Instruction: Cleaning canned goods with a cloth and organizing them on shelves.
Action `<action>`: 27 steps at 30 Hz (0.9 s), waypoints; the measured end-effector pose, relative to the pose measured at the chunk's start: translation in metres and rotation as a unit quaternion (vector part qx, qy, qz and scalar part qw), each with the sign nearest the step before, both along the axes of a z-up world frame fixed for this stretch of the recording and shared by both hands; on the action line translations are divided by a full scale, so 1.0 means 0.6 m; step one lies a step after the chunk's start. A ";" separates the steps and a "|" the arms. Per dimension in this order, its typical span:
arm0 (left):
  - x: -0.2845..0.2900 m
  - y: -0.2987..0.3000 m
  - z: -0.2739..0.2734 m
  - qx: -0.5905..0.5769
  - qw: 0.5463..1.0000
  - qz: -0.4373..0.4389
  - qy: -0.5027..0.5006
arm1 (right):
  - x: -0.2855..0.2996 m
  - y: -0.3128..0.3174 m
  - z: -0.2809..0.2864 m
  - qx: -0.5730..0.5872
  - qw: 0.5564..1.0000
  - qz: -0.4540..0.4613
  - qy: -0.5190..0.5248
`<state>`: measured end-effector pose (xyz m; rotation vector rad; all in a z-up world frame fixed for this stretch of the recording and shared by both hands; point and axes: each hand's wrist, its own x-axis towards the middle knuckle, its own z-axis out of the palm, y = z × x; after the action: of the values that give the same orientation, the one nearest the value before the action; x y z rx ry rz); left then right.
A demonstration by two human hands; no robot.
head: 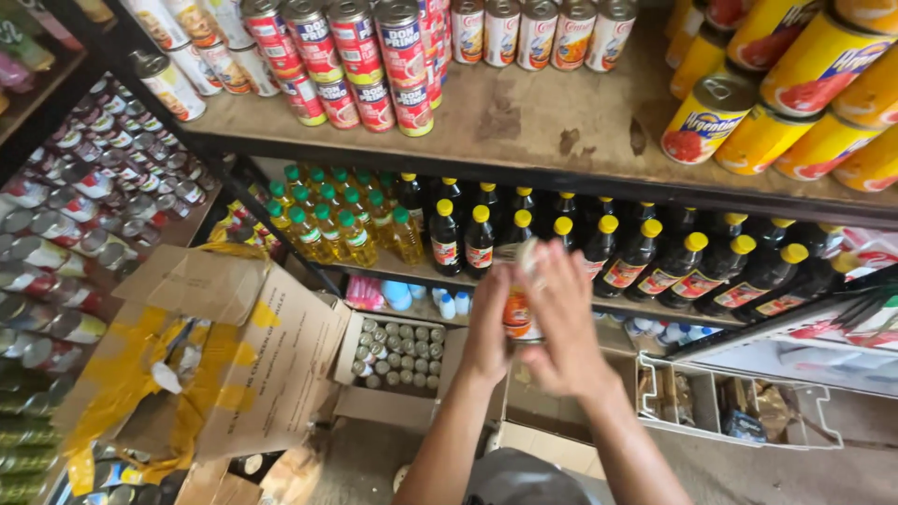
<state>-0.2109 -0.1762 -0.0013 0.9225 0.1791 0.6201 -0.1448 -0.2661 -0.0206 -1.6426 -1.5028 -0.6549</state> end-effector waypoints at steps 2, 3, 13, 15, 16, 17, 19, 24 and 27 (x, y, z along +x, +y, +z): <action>0.003 0.021 0.005 -0.038 0.995 -0.059 -0.073 | -0.030 -0.011 -0.039 -0.025 1.000 -0.008 0.006; 0.002 0.030 0.006 -0.076 0.980 -0.115 -0.143 | -0.049 -0.019 -0.059 -0.048 0.999 -0.014 0.013; -0.009 -0.022 0.079 -0.010 0.998 -0.016 -0.063 | -0.010 -0.022 0.017 -0.022 0.999 -0.032 -0.018; 0.007 -0.018 0.049 -0.034 0.998 0.009 -0.050 | -0.027 -0.030 -0.017 -0.016 1.000 0.000 0.001; -0.004 -0.020 0.066 -0.031 0.998 0.009 -0.053 | -0.036 -0.038 -0.038 -0.013 1.000 -0.001 -0.002; -0.016 -0.023 0.083 -0.029 0.999 0.013 -0.039 | -0.044 -0.045 -0.060 -0.019 1.000 -0.007 -0.005; -0.011 -0.020 0.086 -0.024 0.999 0.018 -0.026 | -0.030 -0.038 -0.064 -0.023 1.000 -0.013 -0.010; -0.023 -0.038 0.099 0.041 0.999 0.019 -0.017 | -0.002 -0.022 0.005 0.002 0.999 -0.051 0.007; -0.005 -0.021 0.060 0.028 0.997 0.069 -0.016 | -0.030 -0.025 -0.028 -0.018 1.000 -0.022 0.005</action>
<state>-0.2139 -0.1889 0.0349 0.9599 0.1982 0.7698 -0.1629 -0.2808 -0.0373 -1.7086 -1.4823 -0.6452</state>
